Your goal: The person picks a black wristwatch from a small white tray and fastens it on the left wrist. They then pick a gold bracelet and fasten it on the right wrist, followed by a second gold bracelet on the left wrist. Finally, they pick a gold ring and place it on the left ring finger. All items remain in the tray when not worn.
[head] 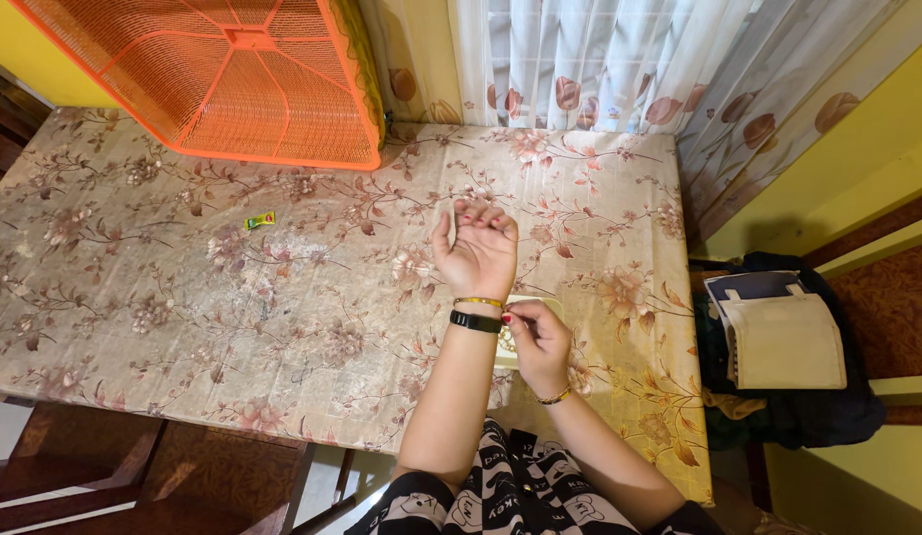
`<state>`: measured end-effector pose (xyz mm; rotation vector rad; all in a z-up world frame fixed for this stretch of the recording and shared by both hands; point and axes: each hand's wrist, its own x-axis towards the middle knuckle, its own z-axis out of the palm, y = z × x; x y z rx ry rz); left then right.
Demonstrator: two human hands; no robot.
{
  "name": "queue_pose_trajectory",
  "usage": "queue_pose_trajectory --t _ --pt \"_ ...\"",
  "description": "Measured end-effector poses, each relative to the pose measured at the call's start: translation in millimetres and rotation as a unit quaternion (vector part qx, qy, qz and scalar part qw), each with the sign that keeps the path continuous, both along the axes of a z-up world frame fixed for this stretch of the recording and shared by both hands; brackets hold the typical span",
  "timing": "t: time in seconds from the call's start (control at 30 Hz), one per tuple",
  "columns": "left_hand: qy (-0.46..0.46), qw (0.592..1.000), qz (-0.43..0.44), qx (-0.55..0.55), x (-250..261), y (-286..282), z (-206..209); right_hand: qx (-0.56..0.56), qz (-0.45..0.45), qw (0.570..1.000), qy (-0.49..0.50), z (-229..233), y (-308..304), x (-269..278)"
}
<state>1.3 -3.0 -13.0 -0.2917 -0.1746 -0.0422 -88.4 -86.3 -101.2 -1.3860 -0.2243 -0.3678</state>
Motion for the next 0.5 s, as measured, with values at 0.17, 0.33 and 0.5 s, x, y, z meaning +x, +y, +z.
queue_pose_trajectory --t 0.17,0.33,0.5 --pt "0.044 0.978 0.059 0.194 4.1 -6.2 -10.6 -0.079 -0.035 0.989 -0.12 6.7 -4.6 0.3" --pt "0.016 0.899 0.13 0.419 2.9 -17.4 -11.2 -0.083 -0.064 0.986 -0.13 5.0 -4.5 -1.8" --pt "-0.044 0.726 0.195 0.659 2.0 -28.1 -8.5 -0.073 -0.068 0.987 -0.128 -13.2 -10.5 -0.2"
